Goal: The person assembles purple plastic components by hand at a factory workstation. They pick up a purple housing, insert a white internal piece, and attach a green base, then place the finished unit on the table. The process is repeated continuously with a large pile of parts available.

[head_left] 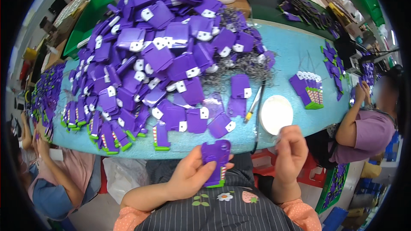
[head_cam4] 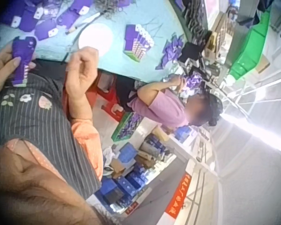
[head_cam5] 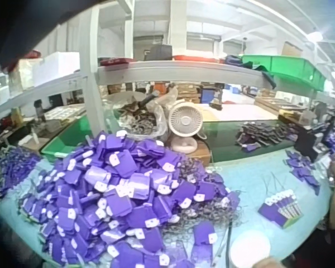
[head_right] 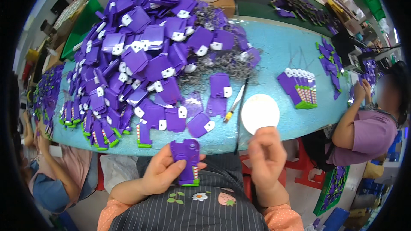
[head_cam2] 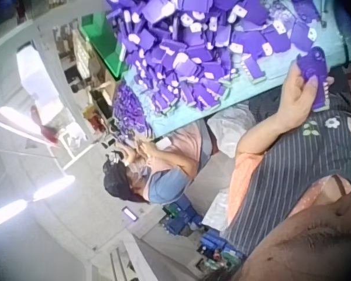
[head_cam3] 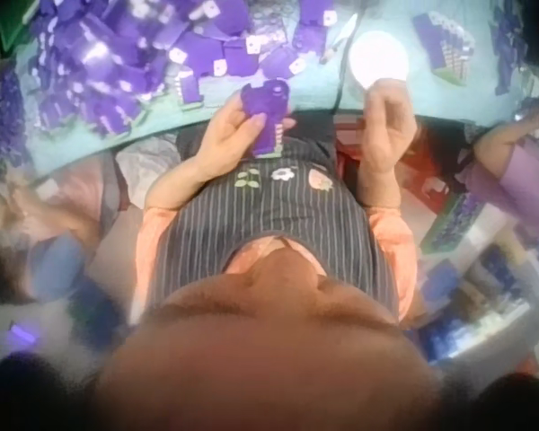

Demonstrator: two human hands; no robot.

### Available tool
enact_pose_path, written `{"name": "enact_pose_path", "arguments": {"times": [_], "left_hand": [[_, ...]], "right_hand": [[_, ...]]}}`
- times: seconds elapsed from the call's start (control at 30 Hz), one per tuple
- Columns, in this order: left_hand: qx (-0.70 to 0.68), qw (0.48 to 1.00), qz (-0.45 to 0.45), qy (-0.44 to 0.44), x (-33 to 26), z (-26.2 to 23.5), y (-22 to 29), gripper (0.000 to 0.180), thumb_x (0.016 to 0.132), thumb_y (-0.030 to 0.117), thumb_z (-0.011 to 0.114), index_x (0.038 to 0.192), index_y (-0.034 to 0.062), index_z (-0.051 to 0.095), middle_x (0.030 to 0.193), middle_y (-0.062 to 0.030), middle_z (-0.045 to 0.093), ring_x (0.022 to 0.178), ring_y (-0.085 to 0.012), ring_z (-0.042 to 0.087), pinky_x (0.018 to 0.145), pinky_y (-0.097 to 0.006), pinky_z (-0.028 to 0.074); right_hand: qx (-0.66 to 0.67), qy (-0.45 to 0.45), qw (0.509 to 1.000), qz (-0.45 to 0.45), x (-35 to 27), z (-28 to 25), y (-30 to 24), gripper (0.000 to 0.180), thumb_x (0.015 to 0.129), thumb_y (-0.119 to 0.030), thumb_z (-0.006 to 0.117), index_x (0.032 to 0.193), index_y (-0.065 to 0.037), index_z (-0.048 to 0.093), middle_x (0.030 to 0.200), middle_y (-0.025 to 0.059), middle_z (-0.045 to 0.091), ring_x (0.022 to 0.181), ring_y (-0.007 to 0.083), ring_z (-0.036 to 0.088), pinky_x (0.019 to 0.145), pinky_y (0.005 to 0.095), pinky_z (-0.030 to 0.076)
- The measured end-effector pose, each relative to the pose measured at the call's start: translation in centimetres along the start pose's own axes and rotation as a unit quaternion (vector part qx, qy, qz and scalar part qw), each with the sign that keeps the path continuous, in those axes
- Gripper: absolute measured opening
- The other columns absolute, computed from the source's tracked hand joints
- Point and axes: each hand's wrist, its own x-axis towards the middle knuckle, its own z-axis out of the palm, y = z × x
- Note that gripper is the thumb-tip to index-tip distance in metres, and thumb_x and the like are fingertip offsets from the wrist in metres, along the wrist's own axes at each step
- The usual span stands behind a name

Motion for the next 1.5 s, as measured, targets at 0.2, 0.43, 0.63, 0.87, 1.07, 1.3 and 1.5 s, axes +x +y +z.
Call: {"name": "enact_pose_path", "arguments": {"times": [0.2,0.43,0.63,0.87,1.07,1.3,1.5], "left_hand": [[0.004,1.0,0.014,-0.007,0.0,0.4,0.4,0.038,0.094,0.002,0.037,0.131,-0.0035,0.03,0.125,-0.0142,0.047,0.112,-0.0202,0.052,0.093,-0.031,0.042],[0.072,0.997,-0.009,-0.011,-0.6,-1.1,-0.2,0.035,0.094,0.002,0.038,0.128,-0.0035,0.034,0.119,-0.0131,0.052,0.108,-0.0176,0.055,0.089,-0.029,0.045],[0.237,0.967,-0.049,-0.084,-0.4,-1.6,0.5,0.033,0.093,0.004,0.04,0.124,-0.0024,0.035,0.108,-0.014,0.057,0.096,-0.0197,0.06,0.079,-0.03,0.048],[0.372,0.899,-0.051,-0.227,-0.5,-1.4,1.6,0.025,0.091,0.009,0.044,0.114,0.0004,0.038,0.084,-0.0148,0.062,0.076,-0.0328,0.062,0.065,-0.037,0.048],[-0.04,0.991,-0.008,-0.127,-3.2,-1.9,-0.6,0.032,0.097,0.013,0.04,0.126,0.0016,0.031,0.123,-0.0206,0.05,0.111,-0.0268,0.055,0.094,-0.039,0.045],[-0.044,0.99,-0.129,0.046,-3.6,-2.6,-1.5,0.043,0.094,0.007,0.045,0.133,0.0033,0.027,0.121,-0.0227,0.052,0.107,-0.0306,0.057,0.091,-0.04,0.047],[-0.051,0.991,-0.119,0.044,-3.6,-2.6,-1.5,0.05,0.087,-0.008,0.045,0.133,0.001,0.027,0.122,-0.0154,0.05,0.111,-0.0245,0.055,0.091,-0.034,0.045]], "right_hand": [[0.153,-0.161,0.971,0.085,-1.4,4.8,0.6,0.006,0.09,-0.003,0.051,0.094,0.001,0.052,0.11,0.0123,0.046,0.086,0.0136,0.051,0.077,0.0262,0.044],[0.232,-0.212,0.927,0.205,-2.0,4.9,1.1,0.007,0.09,-0.002,0.052,0.095,0.001,0.049,0.101,0.0117,0.054,0.086,0.0129,0.055,0.077,0.0253,0.044],[0.21,-0.232,0.897,0.313,-0.5,3.1,-0.3,0.015,0.085,-0.003,0.062,0.093,0.0,0.049,0.087,0.0048,0.056,0.077,0.0083,0.053,0.067,0.022,0.043],[0.274,-0.434,0.746,0.424,1.8,1.7,0.7,0.018,0.077,0.0,0.068,0.083,0.001,0.051,0.079,0.0055,0.056,0.073,0.0104,0.053,0.06,0.0218,0.041],[-0.055,-0.293,0.913,0.277,1.4,4.2,2.1,0.029,0.078,-0.018,0.072,0.093,0.0,0.056,0.074,0.0071,0.059,0.062,0.0124,0.056,0.054,0.0214,0.04],[-0.424,-0.148,0.893,-0.03,0.7,8.4,3.6,0.036,0.069,-0.021,0.075,0.091,-0.002,0.053,0.094,0.0137,0.053,0.075,0.0283,0.058,0.057,0.0361,0.045],[0.105,-0.153,0.94,0.286,-1.8,4.4,0.8,0.014,0.083,0.0,0.061,0.093,-0.001,0.051,0.086,0.0093,0.054,0.066,0.0095,0.056,0.049,0.0255,0.044]]}}
